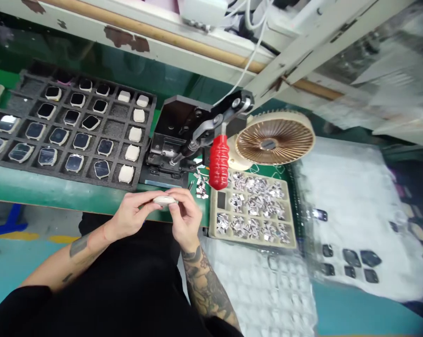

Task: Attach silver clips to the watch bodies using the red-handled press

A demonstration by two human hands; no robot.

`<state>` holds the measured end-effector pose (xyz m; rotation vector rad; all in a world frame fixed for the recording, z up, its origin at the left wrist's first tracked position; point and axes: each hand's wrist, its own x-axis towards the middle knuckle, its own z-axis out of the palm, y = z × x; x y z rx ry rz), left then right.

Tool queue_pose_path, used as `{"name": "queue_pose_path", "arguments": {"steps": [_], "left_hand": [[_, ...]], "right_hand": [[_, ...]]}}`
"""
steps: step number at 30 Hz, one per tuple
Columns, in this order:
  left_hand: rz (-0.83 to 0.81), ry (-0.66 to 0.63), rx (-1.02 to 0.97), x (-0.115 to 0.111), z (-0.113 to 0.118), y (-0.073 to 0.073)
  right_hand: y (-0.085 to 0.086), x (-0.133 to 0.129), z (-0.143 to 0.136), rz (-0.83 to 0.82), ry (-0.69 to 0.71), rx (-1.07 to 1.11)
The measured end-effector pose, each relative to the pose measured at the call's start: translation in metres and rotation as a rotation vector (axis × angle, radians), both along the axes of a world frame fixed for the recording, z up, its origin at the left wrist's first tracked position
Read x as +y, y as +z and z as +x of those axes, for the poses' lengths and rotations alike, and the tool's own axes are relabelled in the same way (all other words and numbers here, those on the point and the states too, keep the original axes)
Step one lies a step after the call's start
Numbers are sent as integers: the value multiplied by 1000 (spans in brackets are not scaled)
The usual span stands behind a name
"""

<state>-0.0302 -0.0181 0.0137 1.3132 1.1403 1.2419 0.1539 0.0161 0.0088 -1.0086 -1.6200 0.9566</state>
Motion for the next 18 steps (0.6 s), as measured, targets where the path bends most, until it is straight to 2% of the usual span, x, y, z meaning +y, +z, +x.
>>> {"name": "queue_pose_path", "arguments": {"steps": [3,6,8,10,11,13,15,18], "left_hand": [[156,47,111,-5,-3,-9],[99,74,84,-13,-5,-17],[-25,95,-33,-18,-6,-18],[-120,101,-187,-20,-5,-17],[-151,90,-254,-20,-5,-16],[-197,48,-325,-21,-4,-13],[-223,18,-289,-22,-4,-12],[-204,56,-169,-23,-4,-10]], "right_hand": [[2,-5,0,22,-12,7],[17,2,7,76,50,-131],[33,17,14,237,-63,-213],[52,38,19,450,-237,-185],[62,50,19,527,-266,-158],[81,72,15,607,-195,-139],[101,88,6,667,-83,-153],[135,100,-14,792,-121,-45]]}}
